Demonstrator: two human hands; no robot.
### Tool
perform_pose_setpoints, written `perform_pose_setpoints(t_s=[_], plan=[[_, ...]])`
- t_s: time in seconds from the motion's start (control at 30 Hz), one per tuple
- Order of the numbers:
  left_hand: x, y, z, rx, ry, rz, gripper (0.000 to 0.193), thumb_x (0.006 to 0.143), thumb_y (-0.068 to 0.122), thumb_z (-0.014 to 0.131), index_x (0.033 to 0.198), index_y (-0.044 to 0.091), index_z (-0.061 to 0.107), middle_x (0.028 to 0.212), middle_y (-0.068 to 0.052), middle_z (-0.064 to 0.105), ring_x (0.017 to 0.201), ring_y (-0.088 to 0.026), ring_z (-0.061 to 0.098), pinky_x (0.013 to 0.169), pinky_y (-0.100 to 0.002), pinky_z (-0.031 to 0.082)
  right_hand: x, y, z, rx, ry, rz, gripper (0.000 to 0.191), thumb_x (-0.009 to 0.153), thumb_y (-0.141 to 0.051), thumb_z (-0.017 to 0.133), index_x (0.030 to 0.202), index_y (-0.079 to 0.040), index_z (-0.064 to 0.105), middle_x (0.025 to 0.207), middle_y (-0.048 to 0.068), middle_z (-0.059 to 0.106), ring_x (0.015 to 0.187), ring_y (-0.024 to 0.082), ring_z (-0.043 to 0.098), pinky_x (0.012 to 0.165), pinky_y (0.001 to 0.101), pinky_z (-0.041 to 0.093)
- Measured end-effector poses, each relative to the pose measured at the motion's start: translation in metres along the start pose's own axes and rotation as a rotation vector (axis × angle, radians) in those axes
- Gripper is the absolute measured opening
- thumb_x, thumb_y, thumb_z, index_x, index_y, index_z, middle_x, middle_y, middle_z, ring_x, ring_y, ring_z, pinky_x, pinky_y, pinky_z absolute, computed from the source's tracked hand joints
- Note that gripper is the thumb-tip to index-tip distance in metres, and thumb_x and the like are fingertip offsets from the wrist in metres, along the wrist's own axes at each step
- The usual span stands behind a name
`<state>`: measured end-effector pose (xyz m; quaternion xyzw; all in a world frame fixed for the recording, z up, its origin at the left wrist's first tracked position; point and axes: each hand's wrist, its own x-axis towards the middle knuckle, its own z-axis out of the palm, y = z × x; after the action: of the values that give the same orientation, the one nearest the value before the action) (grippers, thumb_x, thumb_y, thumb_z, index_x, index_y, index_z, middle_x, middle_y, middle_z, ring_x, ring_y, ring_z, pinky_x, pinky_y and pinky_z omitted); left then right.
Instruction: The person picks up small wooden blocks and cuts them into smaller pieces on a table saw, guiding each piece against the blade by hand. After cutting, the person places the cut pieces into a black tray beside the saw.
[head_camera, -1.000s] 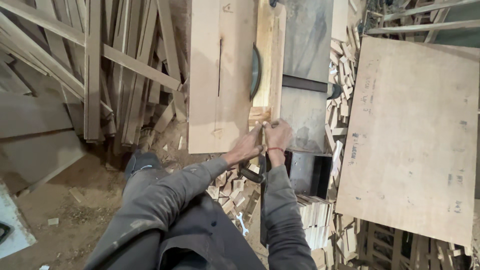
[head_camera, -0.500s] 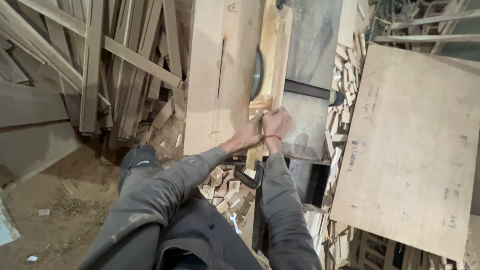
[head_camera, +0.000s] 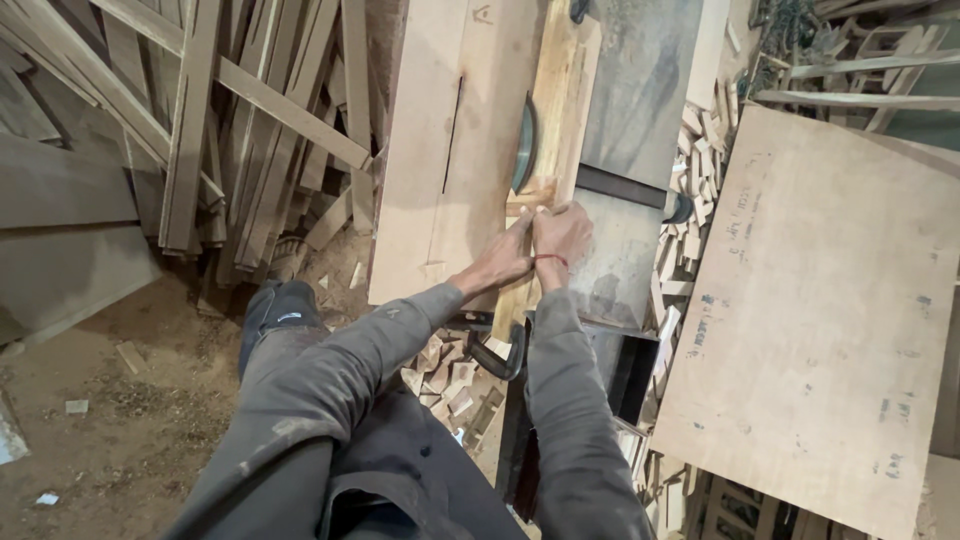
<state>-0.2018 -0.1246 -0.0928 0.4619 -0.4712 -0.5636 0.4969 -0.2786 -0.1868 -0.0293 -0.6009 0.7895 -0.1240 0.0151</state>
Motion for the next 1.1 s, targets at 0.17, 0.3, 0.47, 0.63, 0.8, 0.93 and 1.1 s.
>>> perform_pose_setpoints(t_s=[0.17,0.3,0.47,0.63,0.8,0.93,1.1], plan=[[-0.017,0.002,0.007,-0.051,-0.06,0.082,0.084,0.087,0.025,0.063,0.159,0.002,0.025,0.136,-0.033,0.059,0.126,-0.048,0.059,0.105,-0.049,0.048,0.002,-0.002,0.0,-0.009,-0.006,-0.007,0.022,0.072,-0.026,0.083,0.081,-0.006,0.078,0.087,0.023,0.075,0.086,0.042,0.073,0.08,0.0493,0.056],[-0.02,0.009,0.005,-0.048,-0.061,0.061,0.078,0.092,0.029,0.061,0.157,0.003,0.027,0.136,-0.033,0.059,0.125,-0.049,0.058,0.104,-0.05,0.048,0.002,-0.002,0.0,-0.031,-0.006,-0.016,0.022,0.073,-0.026,0.082,0.081,-0.006,0.078,0.088,0.022,0.075,0.086,0.042,0.072,0.079,0.0498,0.056],[-0.015,0.006,0.003,-0.072,-0.038,0.089,0.076,0.092,0.027,0.06,0.157,0.003,0.029,0.137,-0.033,0.06,0.126,-0.048,0.059,0.104,-0.05,0.049,0.006,-0.002,0.006,-0.022,0.013,0.002,0.026,0.071,-0.027,0.084,0.082,-0.005,0.076,0.087,0.022,0.075,0.085,0.042,0.072,0.079,0.0502,0.056],[-0.011,0.0,0.006,-0.071,-0.033,0.073,0.074,0.093,0.028,0.061,0.155,0.002,0.032,0.134,-0.032,0.061,0.125,-0.047,0.06,0.103,-0.049,0.05,0.008,0.0,0.011,-0.008,0.044,-0.068,0.023,0.072,-0.024,0.083,0.08,-0.004,0.076,0.087,0.022,0.075,0.085,0.042,0.073,0.078,0.0514,0.055],[-0.008,0.0,0.005,-0.081,-0.01,0.116,0.076,0.091,0.027,0.062,0.155,0.0,0.033,0.134,-0.033,0.061,0.126,-0.048,0.059,0.104,-0.049,0.049,0.008,-0.003,0.01,0.029,0.031,-0.031,0.023,0.072,-0.022,0.083,0.081,-0.003,0.075,0.085,0.023,0.074,0.084,0.042,0.072,0.076,0.0515,0.055],[-0.006,0.002,0.003,-0.082,-0.02,0.079,0.075,0.09,0.027,0.063,0.154,0.0,0.035,0.133,-0.033,0.062,0.125,-0.048,0.06,0.102,-0.049,0.05,0.008,-0.007,0.008,0.033,0.034,-0.006,0.023,0.072,-0.022,0.083,0.082,-0.002,0.075,0.085,0.024,0.074,0.084,0.043,0.072,0.076,0.052,0.054],[-0.004,0.002,0.002,-0.092,-0.034,0.097,0.076,0.089,0.026,0.064,0.153,-0.001,0.034,0.134,-0.033,0.061,0.127,-0.048,0.06,0.104,-0.048,0.05,0.009,-0.007,0.01,0.049,0.053,-0.036,0.025,0.073,-0.021,0.083,0.083,0.0,0.074,0.084,0.025,0.073,0.084,0.044,0.072,0.078,0.0517,0.055]])
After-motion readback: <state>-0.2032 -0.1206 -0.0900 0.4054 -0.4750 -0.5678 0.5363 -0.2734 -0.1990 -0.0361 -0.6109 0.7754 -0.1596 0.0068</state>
